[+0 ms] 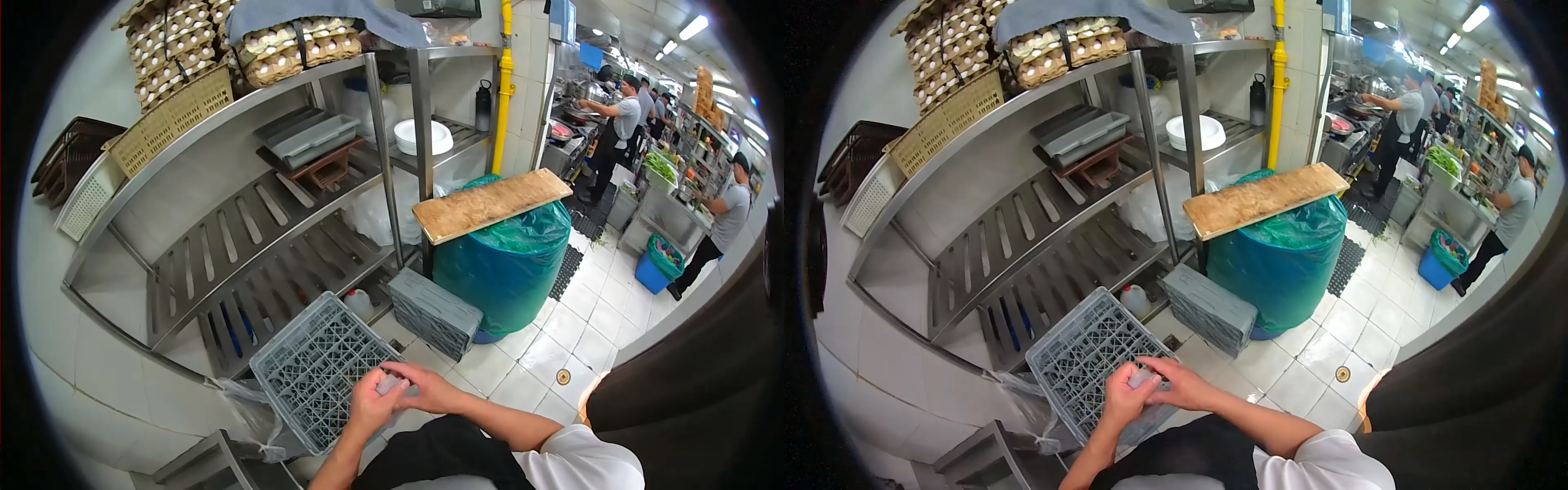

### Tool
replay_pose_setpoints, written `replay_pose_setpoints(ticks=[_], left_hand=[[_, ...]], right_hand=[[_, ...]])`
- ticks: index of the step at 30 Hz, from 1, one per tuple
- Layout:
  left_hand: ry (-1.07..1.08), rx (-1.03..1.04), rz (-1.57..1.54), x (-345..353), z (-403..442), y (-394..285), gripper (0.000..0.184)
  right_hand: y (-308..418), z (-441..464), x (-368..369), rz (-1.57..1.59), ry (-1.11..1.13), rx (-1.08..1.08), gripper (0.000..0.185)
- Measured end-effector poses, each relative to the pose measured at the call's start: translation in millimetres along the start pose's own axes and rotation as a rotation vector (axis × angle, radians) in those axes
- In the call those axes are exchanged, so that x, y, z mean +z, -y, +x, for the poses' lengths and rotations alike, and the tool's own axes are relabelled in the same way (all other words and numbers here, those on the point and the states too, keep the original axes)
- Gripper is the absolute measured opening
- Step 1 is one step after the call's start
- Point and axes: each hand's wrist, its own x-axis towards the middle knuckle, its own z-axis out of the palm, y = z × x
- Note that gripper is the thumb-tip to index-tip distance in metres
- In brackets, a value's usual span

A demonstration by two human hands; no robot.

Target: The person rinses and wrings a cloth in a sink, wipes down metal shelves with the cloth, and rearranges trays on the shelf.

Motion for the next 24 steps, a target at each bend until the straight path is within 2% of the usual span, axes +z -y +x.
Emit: replay_pose_setpoints(ticks=[3, 4, 7, 8, 11, 12, 16, 19, 20, 24], left_hand=[[0.022, -0.055, -0.064, -8, 0, -7, 0.028], [0.055, -0.058, -0.052, -14, -1, -6, 0.025], [0.051, -0.085, 0.041, -25, -7, -3, 0.024], [0.099, -0.144, 0.094, -31, -9, -12, 0.027], [0.261, -0.066, 0.539, -41, -15, 10, 0.028], [0.292, -0.163, 0.547, -44, -17, 6, 0.028], [0.123, -0.077, 0.197, -53, -21, 20, 0.028], [0.204, -0.321, -0.440, -70, -18, 30, 0.029], [0.188, -0.323, -0.596, -77, -16, 24, 0.029], [0.043, -0.249, -1.358, -87, 0, 3, 0.043]], right_hand=[[-17, 2, 1, -0.067, -0.025, 0.095, 0.035], [-19, 3, -2, -0.119, -0.103, 0.015, 0.025], [-29, 7, -15, -0.160, -0.133, -0.040, 0.020], [-28, 9, -17, -0.112, -0.151, -0.006, 0.018], [-17, 11, -23, 0.079, -0.217, 0.104, 0.013], [-15, 13, -26, 0.177, -0.255, 0.139, 0.011], [-3, 18, -43, 0.342, -0.305, 0.184, 0.010], [-10, 17, -55, 0.207, -0.152, 0.304, 0.010], [-5, 18, -57, 0.124, -0.109, 0.321, 0.010], [7, 21, -44, 0.562, -0.022, 0.317, 0.015]])
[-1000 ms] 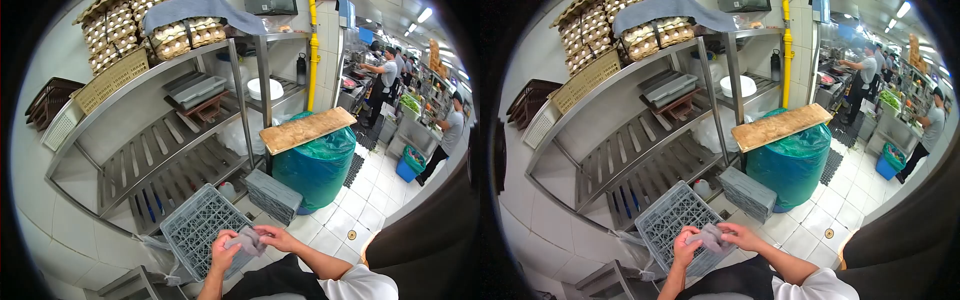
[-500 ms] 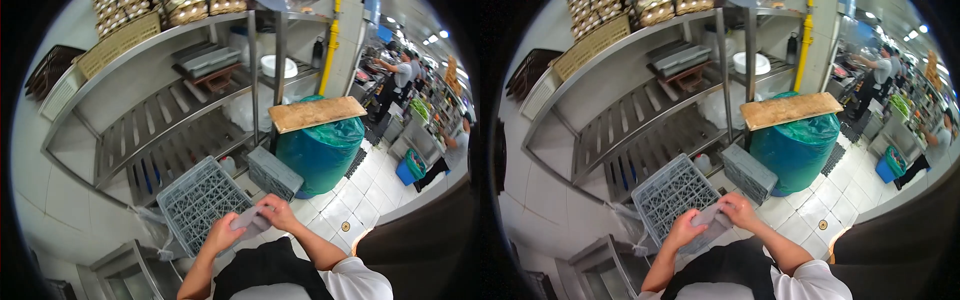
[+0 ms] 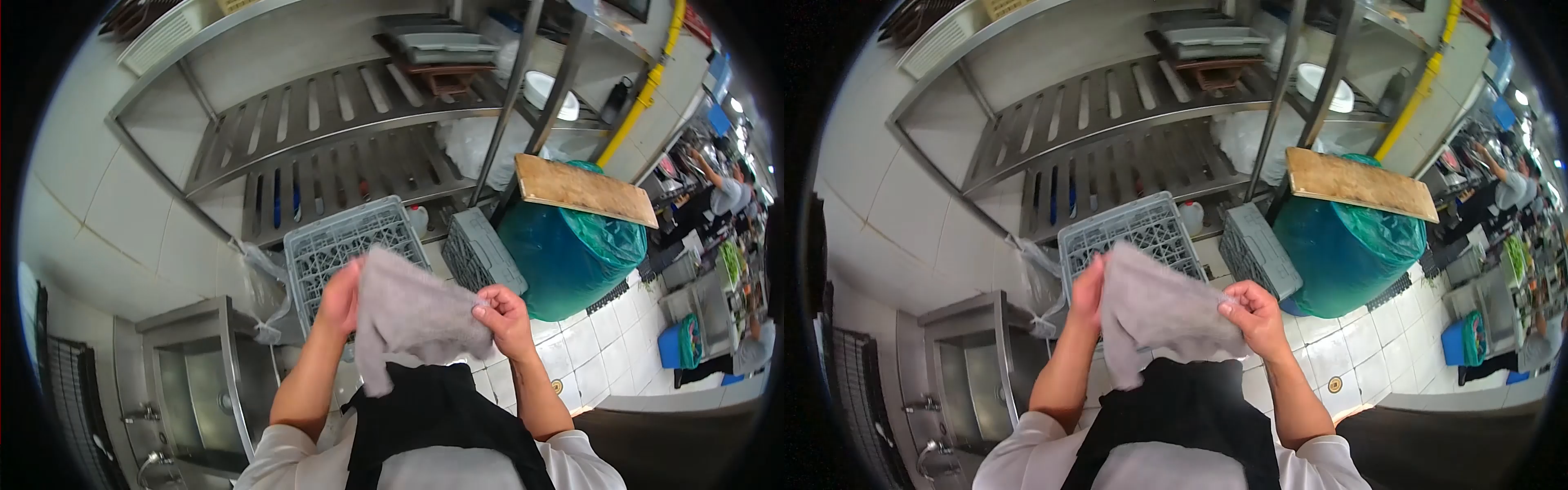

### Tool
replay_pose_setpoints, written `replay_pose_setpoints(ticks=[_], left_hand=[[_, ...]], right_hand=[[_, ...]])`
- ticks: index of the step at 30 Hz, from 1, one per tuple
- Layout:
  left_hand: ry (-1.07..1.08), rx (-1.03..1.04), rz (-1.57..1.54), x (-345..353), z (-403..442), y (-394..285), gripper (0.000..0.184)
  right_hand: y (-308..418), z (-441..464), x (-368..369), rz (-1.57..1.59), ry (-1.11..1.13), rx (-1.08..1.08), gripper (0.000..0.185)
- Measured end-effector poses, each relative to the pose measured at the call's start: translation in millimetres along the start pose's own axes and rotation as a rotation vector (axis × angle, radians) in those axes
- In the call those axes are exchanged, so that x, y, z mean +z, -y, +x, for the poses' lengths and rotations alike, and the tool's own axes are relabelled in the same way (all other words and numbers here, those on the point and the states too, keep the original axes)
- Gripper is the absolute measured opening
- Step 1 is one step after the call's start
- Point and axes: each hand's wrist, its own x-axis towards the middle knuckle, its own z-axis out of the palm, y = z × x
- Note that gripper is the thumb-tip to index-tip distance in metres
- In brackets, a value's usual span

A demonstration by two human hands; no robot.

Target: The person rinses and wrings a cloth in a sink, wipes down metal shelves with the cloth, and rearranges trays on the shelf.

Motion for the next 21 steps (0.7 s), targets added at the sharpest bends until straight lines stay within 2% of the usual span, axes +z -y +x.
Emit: replay_pose_setpoints(ticks=[2, 4, 7, 10, 13, 14, 16, 18, 19, 20, 21], left_hand=[[-0.070, 0.068, -0.081, -11, 3, 25, 0.046], [-0.142, 0.102, 0.103, -21, -6, 63, 0.050], [-0.033, 0.198, 0.846, -6, -10, 94, 0.055], [0.248, 0.265, 1.533, 10, -2, 73, 0.060], [0.448, 0.109, 1.906, -1, 2, 58, 0.065], [0.424, -0.061, 1.958, -7, -2, 55, 0.070], [0.197, -0.094, 1.276, 27, -6, 41, 0.048], [0.187, 0.070, 1.337, 44, 3, 38, 0.043], [0.118, 0.170, 1.298, 40, 3, 42, 0.043], [0.048, 0.271, 1.257, 35, 3, 48, 0.043], [-0.020, 0.372, 1.212, 30, 3, 54, 0.043]], right_hand=[[-1, 6, 21, 0.220, 0.011, 0.030, 0.018], [-12, 12, 36, 0.378, -0.012, 0.107, 0.019], [-33, 17, 25, 0.435, -0.069, 0.175, 0.021], [-57, 9, -2, 0.409, -0.136, 0.256, 0.022], [-69, 2, -20, 0.412, -0.159, 0.335, 0.024], [-69, 1, -24, 0.424, -0.162, 0.319, 0.025], [-70, 6, -27, 0.459, -0.183, 0.284, 0.027], [-59, 11, -20, 0.489, -0.159, 0.286, 0.030], [-55, 14, -17, 0.503, -0.140, 0.284, 0.031], [-65, 17, -20, 0.372, -0.110, 0.276, 0.038], [-74, 18, -22, 0.366, -0.053, 0.365, 0.043]])
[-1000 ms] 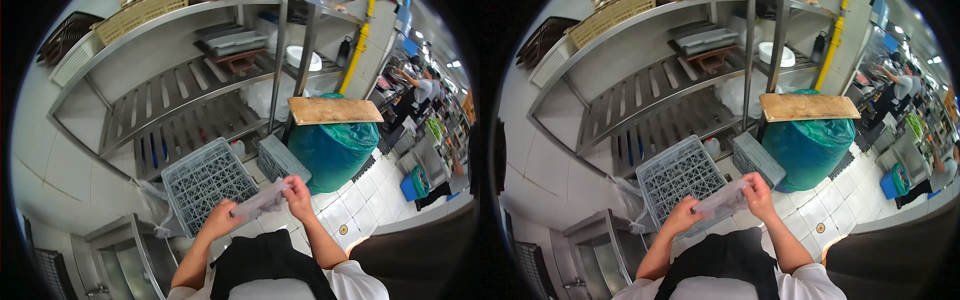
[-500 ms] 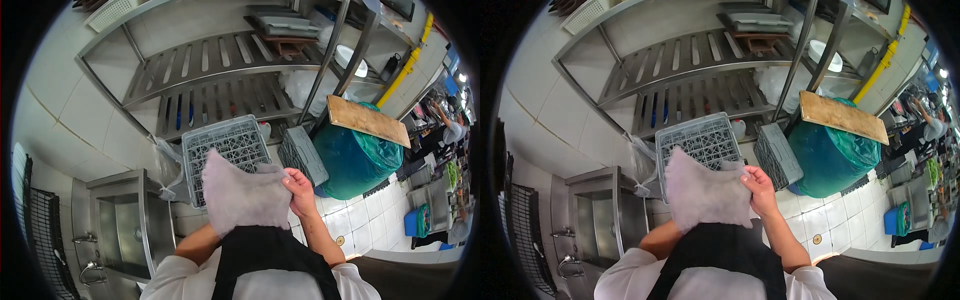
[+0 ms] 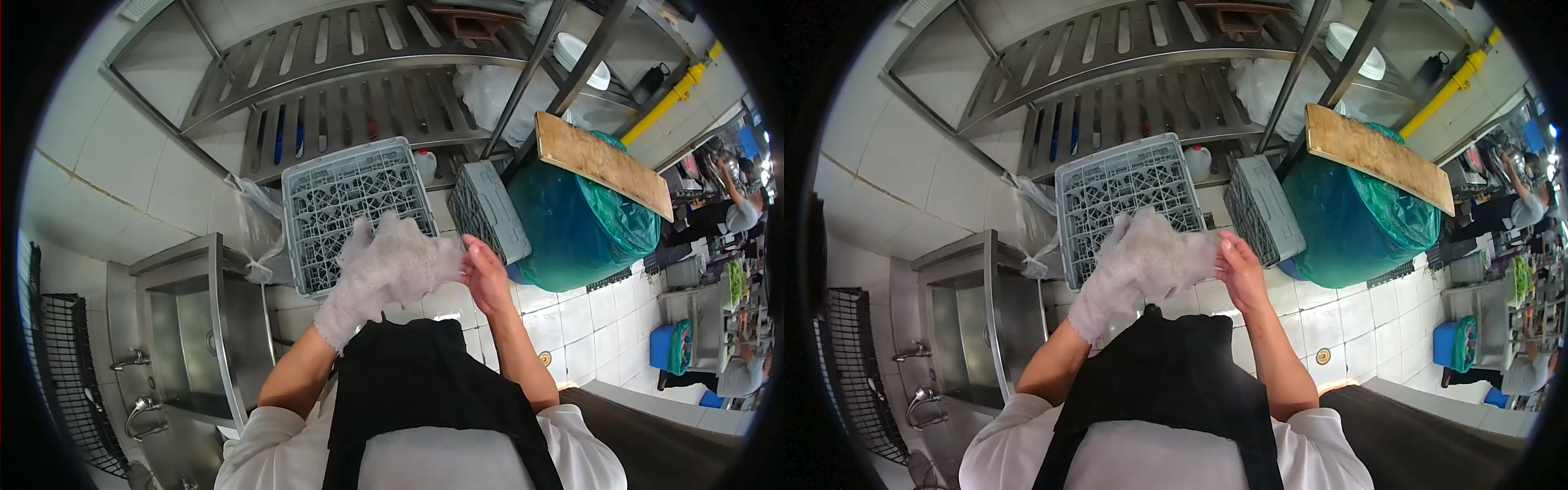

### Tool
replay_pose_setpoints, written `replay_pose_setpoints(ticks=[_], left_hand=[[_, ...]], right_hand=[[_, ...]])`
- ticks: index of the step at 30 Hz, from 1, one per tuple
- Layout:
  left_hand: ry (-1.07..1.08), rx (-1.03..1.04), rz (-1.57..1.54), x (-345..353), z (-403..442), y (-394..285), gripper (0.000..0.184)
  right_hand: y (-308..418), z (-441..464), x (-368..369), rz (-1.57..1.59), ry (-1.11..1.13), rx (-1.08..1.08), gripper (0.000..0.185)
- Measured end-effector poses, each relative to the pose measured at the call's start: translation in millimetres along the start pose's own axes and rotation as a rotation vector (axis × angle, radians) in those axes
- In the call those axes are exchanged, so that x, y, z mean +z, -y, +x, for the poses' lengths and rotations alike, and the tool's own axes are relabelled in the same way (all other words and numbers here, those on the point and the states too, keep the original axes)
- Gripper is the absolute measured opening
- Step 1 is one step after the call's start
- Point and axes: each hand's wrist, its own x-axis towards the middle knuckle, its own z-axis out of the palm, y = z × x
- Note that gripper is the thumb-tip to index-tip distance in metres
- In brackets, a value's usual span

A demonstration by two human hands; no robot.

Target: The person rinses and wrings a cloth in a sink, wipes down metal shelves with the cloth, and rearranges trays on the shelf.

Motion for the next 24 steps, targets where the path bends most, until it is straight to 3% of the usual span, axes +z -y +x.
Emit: replay_pose_setpoints(ticks=[2, 3, 6, 7, 9, 10, 12, 13, 14, 15, 18, 21, 24], left_hand=[[-0.098, 0.027, -0.015, 7, -6, 15, 0.045], [-0.085, 0.014, -0.001, 9, -10, 22, 0.048], [0.193, -0.097, 0.055, 9, -22, 27, 0.050], [0.202, -0.068, 0.001, 13, -13, 9, 0.040], [0.204, -0.001, -0.092, 18, 9, -39, 0.020], [0.200, 0.034, -0.129, 17, 18, -59, 0.010], [0.139, 0.131, 0.096, 8, 17, -63, 0.003], [0.084, 0.187, 0.353, 5, 3, -47, 0.006], [0.054, 0.153, 0.413, -1, -11, -28, 0.010], [0.022, 0.040, 0.336, -9, -28, -5, 0.016], [-0.323, -0.459, -0.714, -28, -83, 64, 0.034], [-0.698, -0.479, -1.232, -25, -103, 59, 0.049], [-0.738, -0.393, -1.269, -32, -125, 71, 0.056]], right_hand=[[-12, 10, -13, -0.036, 0.073, 0.189, 0.056], [-27, 18, -27, -0.105, 0.214, 0.256, 0.077], [-39, 11, -12, 0.141, 0.500, 0.291, 0.081], [-47, 14, -16, 0.225, 0.539, 0.295, 0.083], [-64, 21, -35, 0.191, 0.452, 0.180, 0.073], [-47, 16, -16, 0.180, 0.379, 0.129, 0.057], [-13, 9, 14, 0.102, 0.297, 0.042, 0.035], [2, 10, 15, 0.039, 0.287, 0.002, 0.029], [14, 11, 13, -0.024, 0.270, -0.039, 0.024], [22, 11, 9, -0.062, 0.278, -0.042, 0.025], [34, 11, -9, -0.167, 0.284, -0.042, 0.025], [35, 11, -22, -0.234, 0.322, 0.002, 0.023], [24, 15, -6, -0.127, 0.313, 0.029, 0.021]])
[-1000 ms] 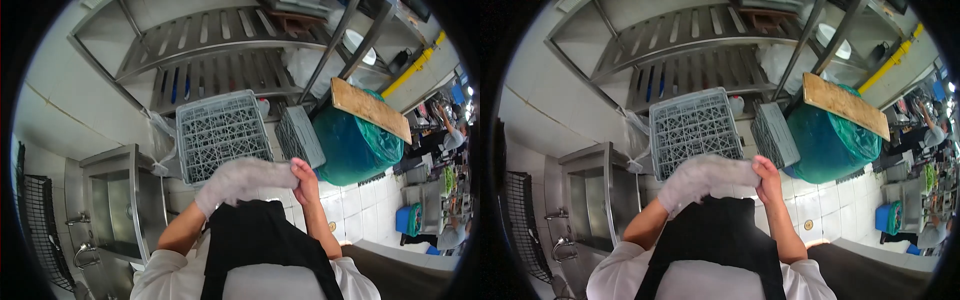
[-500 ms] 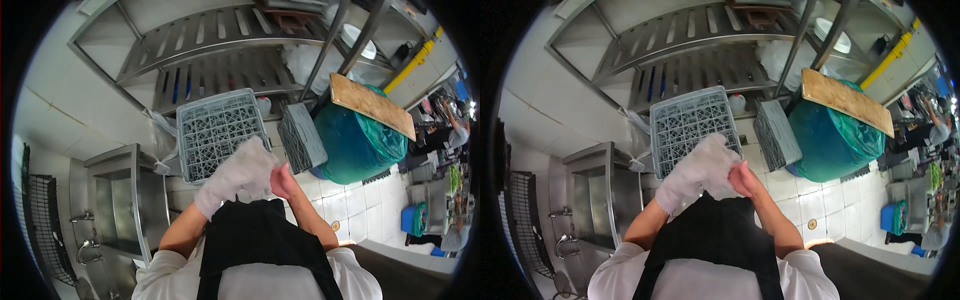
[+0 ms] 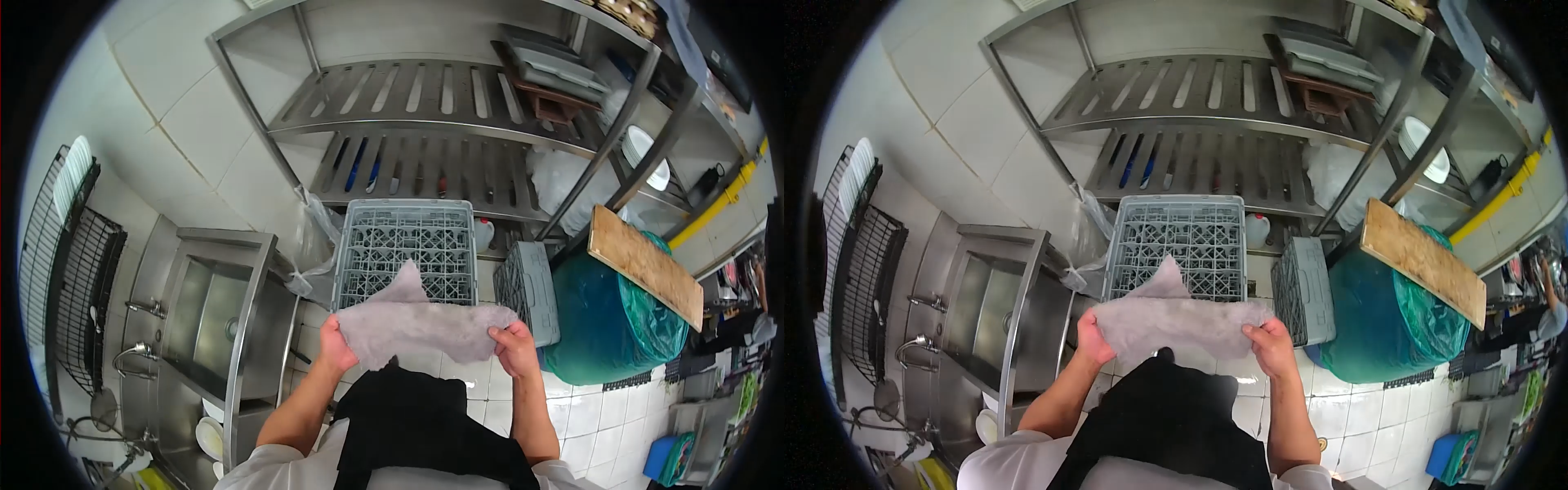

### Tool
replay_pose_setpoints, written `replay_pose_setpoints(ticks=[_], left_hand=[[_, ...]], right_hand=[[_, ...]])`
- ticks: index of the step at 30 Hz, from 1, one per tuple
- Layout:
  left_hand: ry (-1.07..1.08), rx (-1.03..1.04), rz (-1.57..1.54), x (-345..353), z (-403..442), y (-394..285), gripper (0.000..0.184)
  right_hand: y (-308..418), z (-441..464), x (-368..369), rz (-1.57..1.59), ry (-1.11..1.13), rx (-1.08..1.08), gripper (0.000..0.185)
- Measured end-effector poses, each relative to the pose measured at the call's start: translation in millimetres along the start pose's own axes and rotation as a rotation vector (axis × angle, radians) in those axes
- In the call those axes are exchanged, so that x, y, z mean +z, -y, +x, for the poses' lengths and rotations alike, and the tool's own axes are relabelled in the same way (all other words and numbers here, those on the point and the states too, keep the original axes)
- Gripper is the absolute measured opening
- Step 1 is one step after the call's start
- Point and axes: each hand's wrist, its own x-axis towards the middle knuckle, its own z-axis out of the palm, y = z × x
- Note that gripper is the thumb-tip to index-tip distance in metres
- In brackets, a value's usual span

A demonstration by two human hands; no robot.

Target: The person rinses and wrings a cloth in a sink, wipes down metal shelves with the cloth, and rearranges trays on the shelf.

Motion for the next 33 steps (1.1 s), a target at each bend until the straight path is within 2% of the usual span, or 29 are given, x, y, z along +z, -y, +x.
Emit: replay_pose_setpoints(ticks=[3, 6, 9, 13, 16, 19, 21, 24, 26, 28, 29, 30, 32, 33], left_hand=[[-0.032, -0.028, -0.016, -5, -8, -18, 0.043], [-0.124, 0.103, 0.428, -64, 5, -28, 0.026], [-0.186, 0.144, 1.043, -84, 14, -49, 0.014], [-0.289, -0.077, 0.945, -91, 23, -100, 0.012], [-0.239, -0.050, 0.903, -98, 62, -151, 0.014], [-0.001, 0.184, 0.968, -62, 114, -230, 0.012], [0.076, 0.454, 1.047, -7, 141, -294, 0.012], [0.044, 0.773, 1.140, 80, 166, -376, 0.017], [-0.024, 0.834, 1.205, 108, 190, -415, 0.028], [-0.210, 0.888, 1.334, 113, 214, -430, 0.042], [-0.304, 0.917, 1.397, 112, 230, -434, 0.049], [-0.342, 0.972, 1.480, 105, 251, -434, 0.055], [-0.422, 1.083, 1.648, 81, 288, -429, 0.067], [-0.389, 1.011, 1.686, 105, 273, -406, 0.069]], right_hand=[[-8, 9, 14, 0.052, -0.066, 0.078, 0.020], [-20, 16, 25, -0.028, -0.037, 0.185, 0.020], [-57, 31, 12, -0.227, -0.063, 0.247, 0.020], [-72, 75, 31, -0.435, -0.062, 0.366, 0.016], [-65, 134, 46, -0.505, -0.116, 0.440, 0.014], [-10, 204, 99, -0.495, -0.073, 0.156, 0.015], [42, 245, 148, -0.577, 0.019, -0.138, 0.018], [104, 302, 213, -0.521, 0.009, -0.351, 0.023], [128, 312, 263, -0.547, -0.029, -0.368, 0.029], [129, 340, 264, -0.774, -0.006, -0.257, 0.040], [110, 356, 249, -0.810, -0.037, -0.280, 0.044], [90, 368, 235, -0.848, -0.068, -0.307, 0.049], [63, 359, 210, -0.918, 0.065, -0.254, 0.052], [57, 345, 205, -1.011, 0.062, -0.227, 0.050]])
